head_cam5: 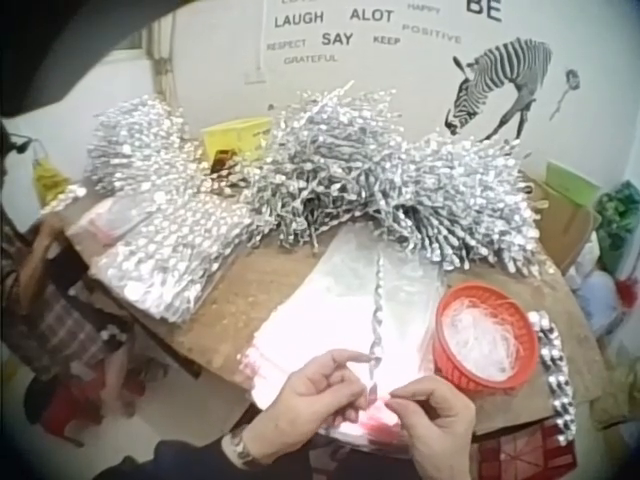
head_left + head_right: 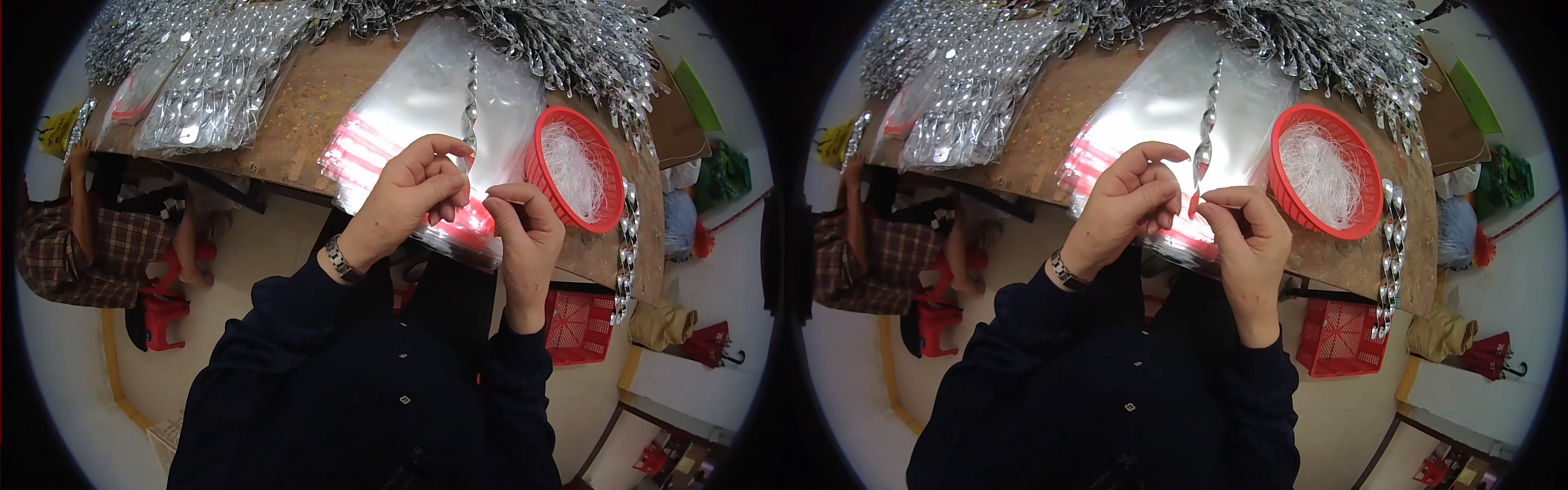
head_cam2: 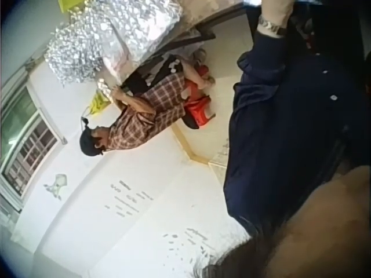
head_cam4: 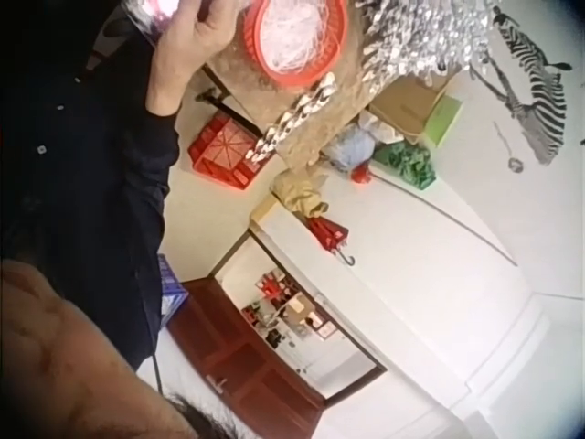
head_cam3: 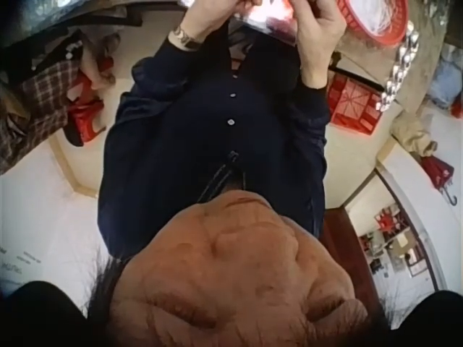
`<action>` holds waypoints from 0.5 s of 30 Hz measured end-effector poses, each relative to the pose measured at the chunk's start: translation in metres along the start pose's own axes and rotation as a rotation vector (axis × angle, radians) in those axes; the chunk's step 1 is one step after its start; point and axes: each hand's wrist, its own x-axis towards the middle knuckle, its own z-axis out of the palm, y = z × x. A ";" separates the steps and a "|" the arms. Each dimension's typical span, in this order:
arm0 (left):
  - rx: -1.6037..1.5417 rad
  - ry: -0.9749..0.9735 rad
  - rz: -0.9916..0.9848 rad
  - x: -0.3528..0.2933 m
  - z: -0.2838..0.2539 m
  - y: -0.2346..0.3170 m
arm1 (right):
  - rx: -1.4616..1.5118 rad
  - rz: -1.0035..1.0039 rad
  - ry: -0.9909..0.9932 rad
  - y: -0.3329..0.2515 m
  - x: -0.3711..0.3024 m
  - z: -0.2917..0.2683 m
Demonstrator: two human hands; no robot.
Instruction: Assembling silver toy ornaments by manually attaching small rings and then placing them into plastic bags.
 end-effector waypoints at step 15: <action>0.075 -0.051 0.017 -0.003 0.004 -0.006 | -0.028 -0.012 -0.006 0.006 0.001 0.005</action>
